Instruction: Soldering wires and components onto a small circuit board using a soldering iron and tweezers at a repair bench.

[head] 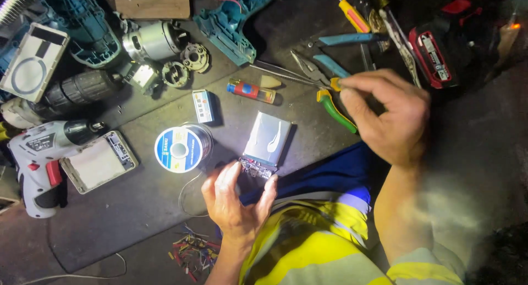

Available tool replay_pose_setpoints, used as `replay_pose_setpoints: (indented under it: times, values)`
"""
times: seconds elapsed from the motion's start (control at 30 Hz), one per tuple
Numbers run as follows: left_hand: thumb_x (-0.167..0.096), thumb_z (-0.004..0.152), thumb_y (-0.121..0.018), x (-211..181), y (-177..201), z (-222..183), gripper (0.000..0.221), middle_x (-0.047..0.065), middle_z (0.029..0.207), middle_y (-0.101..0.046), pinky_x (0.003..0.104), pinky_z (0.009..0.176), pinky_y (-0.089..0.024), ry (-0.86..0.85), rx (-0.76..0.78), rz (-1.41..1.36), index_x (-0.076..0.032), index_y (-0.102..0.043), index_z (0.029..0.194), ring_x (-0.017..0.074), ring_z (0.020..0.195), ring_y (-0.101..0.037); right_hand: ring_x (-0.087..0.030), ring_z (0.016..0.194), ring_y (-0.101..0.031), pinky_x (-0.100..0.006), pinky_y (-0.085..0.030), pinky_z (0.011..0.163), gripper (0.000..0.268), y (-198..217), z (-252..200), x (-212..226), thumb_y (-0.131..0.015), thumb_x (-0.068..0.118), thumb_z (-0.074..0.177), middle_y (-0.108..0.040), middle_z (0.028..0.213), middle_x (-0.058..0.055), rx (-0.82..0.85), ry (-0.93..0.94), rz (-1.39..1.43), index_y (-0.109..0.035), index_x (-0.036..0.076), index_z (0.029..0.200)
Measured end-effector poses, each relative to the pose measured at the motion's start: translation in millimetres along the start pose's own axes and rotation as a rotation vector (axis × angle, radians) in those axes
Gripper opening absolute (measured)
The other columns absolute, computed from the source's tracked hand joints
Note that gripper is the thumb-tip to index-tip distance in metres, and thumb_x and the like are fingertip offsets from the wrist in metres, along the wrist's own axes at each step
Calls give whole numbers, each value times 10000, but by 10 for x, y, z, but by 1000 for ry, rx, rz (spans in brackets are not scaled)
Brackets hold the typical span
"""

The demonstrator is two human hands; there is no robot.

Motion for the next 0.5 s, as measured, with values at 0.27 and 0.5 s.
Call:
replay_pose_setpoints:
  times: [0.27, 0.5]
  values:
    - [-288, 841, -842, 69, 15, -16, 475, 151, 1066, -705, 405, 898, -531, 7, 16, -36, 19, -615, 1124, 310, 956, -680, -277, 874, -709, -386, -534, 801, 64, -261, 337, -81, -773, -31, 1009, -774, 1017, -160, 184, 129, -159, -797, -45, 1068]
    - [-310, 856, -861, 120, 1, -21, 451, 156, 1092, -725, 444, 933, -522, 25, 104, -78, -10, -616, 1087, 298, 999, -738, -362, 866, -584, -471, -490, 763, 240, -930, 525, -212, -809, 242, 977, -673, 962, -165, 359, 256, -416, -805, 36, 1100]
Point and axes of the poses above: each hand's wrist, its own z-axis towards the middle knuckle, its own y-axis out of the back of the hand, x = y × z, the point moved 7 cm from there along z, towards the middle knuckle
